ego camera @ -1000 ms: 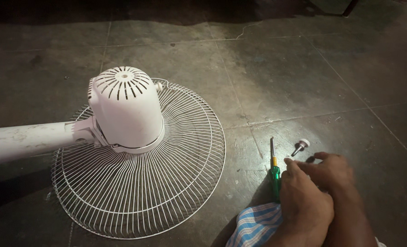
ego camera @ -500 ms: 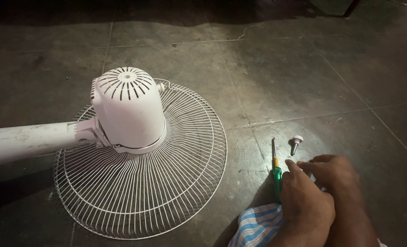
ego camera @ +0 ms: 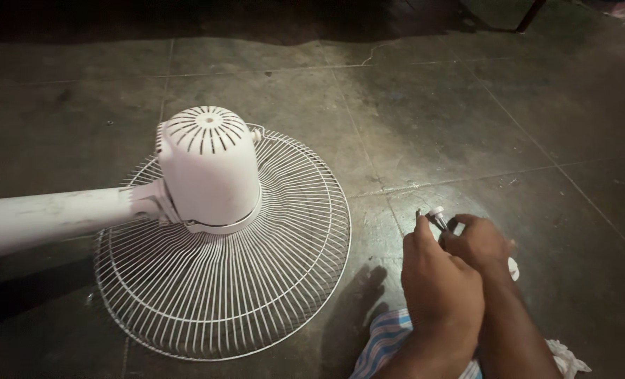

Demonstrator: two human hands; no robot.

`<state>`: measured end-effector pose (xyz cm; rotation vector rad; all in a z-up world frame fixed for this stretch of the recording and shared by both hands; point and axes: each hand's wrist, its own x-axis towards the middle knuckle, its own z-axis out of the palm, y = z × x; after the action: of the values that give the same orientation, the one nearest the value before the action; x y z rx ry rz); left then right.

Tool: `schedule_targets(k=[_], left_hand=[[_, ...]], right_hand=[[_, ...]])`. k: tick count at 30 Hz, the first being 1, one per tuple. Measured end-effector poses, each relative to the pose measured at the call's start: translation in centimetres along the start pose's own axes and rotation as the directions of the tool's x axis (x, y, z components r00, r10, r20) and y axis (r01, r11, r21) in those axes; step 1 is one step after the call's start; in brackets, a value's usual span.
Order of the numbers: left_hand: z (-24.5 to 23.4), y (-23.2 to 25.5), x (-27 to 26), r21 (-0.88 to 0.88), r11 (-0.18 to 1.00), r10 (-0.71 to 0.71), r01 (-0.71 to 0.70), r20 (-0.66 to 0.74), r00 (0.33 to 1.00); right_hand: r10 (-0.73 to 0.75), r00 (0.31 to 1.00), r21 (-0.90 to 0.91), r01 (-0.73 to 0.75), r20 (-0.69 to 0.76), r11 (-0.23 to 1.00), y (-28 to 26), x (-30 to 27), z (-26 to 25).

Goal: The person disassembles an electric fan by removing the motor housing and other components using a screwdriver. The person uses a screwdriver to loosen screws and carefully removes parts of the fan.

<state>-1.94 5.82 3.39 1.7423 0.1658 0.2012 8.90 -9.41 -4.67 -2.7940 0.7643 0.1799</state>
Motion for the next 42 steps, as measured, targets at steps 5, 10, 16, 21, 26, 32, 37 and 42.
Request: schedule_targets(k=[5,10,16,21,26,32,37,42], left_hand=[[-4.5,1.2,-0.6,0.024,0.999,0.028,-0.031,0.095,0.995],[-9.3,1.0,-0.1,0.111,0.993,0.01,-0.029,0.168,0.986],[-14.9,0.0,1.5,0.237,0.963,0.118,-0.128,0.055,0.991],[-19.9,-1.0,2.0,0.276,0.908,0.331,-0.315,-0.011,0.944],[-27.3,-2.7,1.0,0.423,0.802,0.457,-0.421,0.019,0.889],[-37.3,-4.3,2.4,0.721,0.528,0.601,-0.449,0.056,0.798],[-43.3,-4.8,4.8,0.905,0.276,0.629,-0.325,0.085,0.773],[-45.9,-5.5,6.1,0.97,0.151,0.547,-0.189,0.077,0.834]], right_hand=[[-0.411,0.831,0.128,0.485,-0.374,0.865,-1.9,-1.3,0.2],[-0.184,0.962,0.093,0.206,-0.201,0.974,-2.9,-2.7,-0.5],[-0.16,0.971,0.009,0.164,-0.18,0.986,-2.6,-2.7,-0.4],[-0.211,0.96,-0.088,0.198,-0.186,0.976,-1.9,-1.8,1.2],[-0.266,0.939,-0.103,0.249,-0.216,0.963,-2.3,-2.3,0.4],[-0.107,0.98,0.001,0.109,-0.167,0.994,-7.4,-6.9,-5.3],[-0.428,0.766,0.199,0.57,-0.48,0.797,-13.8,-13.7,-9.9],[-0.516,0.78,0.682,0.594,-0.355,0.428,-21.0,-16.7,-8.7]])
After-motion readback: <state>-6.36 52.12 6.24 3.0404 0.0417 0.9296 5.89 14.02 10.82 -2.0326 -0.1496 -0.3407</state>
